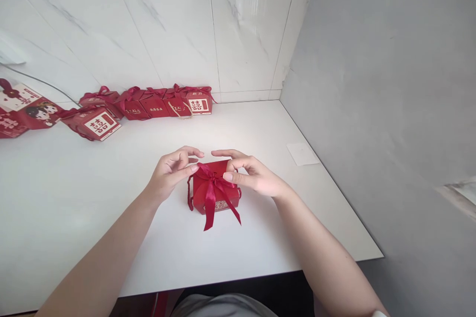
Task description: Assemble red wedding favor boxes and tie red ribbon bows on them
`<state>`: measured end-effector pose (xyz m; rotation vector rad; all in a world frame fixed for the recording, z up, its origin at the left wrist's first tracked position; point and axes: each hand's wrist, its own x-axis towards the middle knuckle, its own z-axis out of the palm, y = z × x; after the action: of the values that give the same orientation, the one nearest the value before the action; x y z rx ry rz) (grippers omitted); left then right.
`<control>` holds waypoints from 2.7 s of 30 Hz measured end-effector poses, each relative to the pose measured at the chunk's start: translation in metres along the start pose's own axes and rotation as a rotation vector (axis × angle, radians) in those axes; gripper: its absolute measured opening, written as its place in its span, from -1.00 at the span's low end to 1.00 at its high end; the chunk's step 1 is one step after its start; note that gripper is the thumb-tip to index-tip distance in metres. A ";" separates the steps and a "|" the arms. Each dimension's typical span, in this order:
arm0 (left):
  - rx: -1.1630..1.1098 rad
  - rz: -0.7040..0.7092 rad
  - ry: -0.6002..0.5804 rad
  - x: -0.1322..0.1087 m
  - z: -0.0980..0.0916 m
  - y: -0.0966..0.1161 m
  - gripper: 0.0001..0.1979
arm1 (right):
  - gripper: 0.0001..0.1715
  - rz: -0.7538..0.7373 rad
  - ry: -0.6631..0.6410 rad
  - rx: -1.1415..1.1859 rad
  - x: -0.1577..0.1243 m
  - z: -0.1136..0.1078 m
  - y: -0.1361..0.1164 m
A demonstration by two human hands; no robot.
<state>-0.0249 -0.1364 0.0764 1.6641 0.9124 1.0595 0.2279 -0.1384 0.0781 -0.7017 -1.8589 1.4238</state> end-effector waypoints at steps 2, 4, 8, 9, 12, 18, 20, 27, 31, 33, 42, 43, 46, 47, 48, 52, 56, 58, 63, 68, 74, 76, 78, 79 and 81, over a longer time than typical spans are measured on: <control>0.036 -0.004 -0.017 0.001 -0.002 0.002 -0.78 | -0.58 -0.011 0.007 0.000 0.000 -0.001 0.000; 0.070 -0.007 -0.072 0.001 -0.002 0.003 -0.89 | -0.60 -0.004 0.003 0.008 0.000 -0.001 0.000; 0.141 -0.005 -0.088 0.001 0.004 0.002 -0.92 | -0.62 0.021 -0.010 0.024 0.000 0.000 0.001; 0.164 -0.006 -0.049 0.001 0.006 0.002 -0.96 | -0.63 0.025 -0.013 0.026 0.000 0.000 0.002; 0.199 0.021 0.109 0.001 0.013 0.000 -0.97 | -0.64 0.033 -0.026 0.039 0.000 0.000 0.003; 0.133 0.083 0.155 0.001 0.018 -0.002 -0.93 | -0.65 0.044 -0.042 0.047 0.001 0.000 0.004; 0.104 0.113 0.114 0.000 0.018 -0.003 -0.84 | -0.66 0.050 -0.045 0.043 0.001 0.000 0.005; 0.097 0.107 0.091 -0.002 0.020 -0.002 -0.77 | -0.68 0.048 -0.057 0.039 0.001 0.000 0.006; 0.141 0.118 0.080 -0.001 0.018 -0.001 -0.84 | -0.68 0.044 -0.060 0.033 0.001 0.000 0.007; 0.154 0.143 0.061 -0.001 0.016 0.001 -0.91 | -0.68 0.038 -0.060 0.020 0.001 -0.001 0.008; 0.087 -0.007 -0.110 0.000 0.003 0.004 -0.85 | -0.61 0.045 -0.033 0.038 0.001 -0.001 0.011; 0.060 -0.045 -0.099 0.000 0.002 0.003 -0.86 | -0.61 0.043 -0.034 0.041 0.002 -0.001 0.011; -0.037 -0.153 -0.100 0.001 0.002 0.002 -0.85 | -0.61 0.042 -0.039 0.051 0.002 -0.001 0.011; -0.078 -0.177 -0.117 0.002 0.001 0.001 -0.84 | -0.61 0.042 -0.041 0.055 0.003 -0.002 0.011; -0.121 -0.197 -0.137 0.002 0.001 0.001 -0.84 | -0.61 0.039 -0.044 0.060 0.003 -0.002 0.011; -0.243 -0.240 -0.167 0.002 0.001 0.001 -0.85 | -0.60 0.020 -0.056 0.059 0.004 -0.002 0.011; -0.254 -0.252 -0.178 0.002 0.003 0.001 -0.78 | -0.57 0.024 -0.064 0.060 0.004 -0.001 0.011; -0.286 -0.256 -0.192 0.002 0.004 0.001 -0.73 | -0.58 0.031 -0.070 0.068 0.004 -0.001 0.011; -0.284 -0.229 -0.171 0.002 0.005 0.000 -0.87 | -0.57 0.021 -0.071 0.075 0.004 -0.001 0.012; -0.292 -0.173 -0.130 0.002 0.004 -0.003 -0.89 | -0.57 0.045 -0.057 0.065 0.003 -0.001 0.012; -0.317 -0.167 -0.237 0.001 0.003 -0.002 -0.86 | -0.58 0.097 -0.066 0.094 0.003 -0.001 0.012; -0.313 -0.184 -0.290 0.001 0.002 0.000 -0.82 | -0.58 0.105 -0.065 0.088 0.002 -0.001 0.012; -0.313 -0.196 -0.320 0.001 0.001 0.002 -0.79 | -0.59 0.108 -0.063 0.081 0.002 -0.001 0.011; -0.317 -0.200 -0.325 0.001 0.000 0.003 -0.79 | -0.59 0.108 -0.063 0.079 0.002 -0.001 0.010; -0.330 -0.206 -0.320 0.002 0.000 0.004 -0.78 | -0.59 0.108 -0.063 0.074 0.002 -0.001 0.010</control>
<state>-0.0240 -0.1356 0.0808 1.3800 0.6438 0.7313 0.2272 -0.1338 0.0690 -0.7376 -1.8296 1.5919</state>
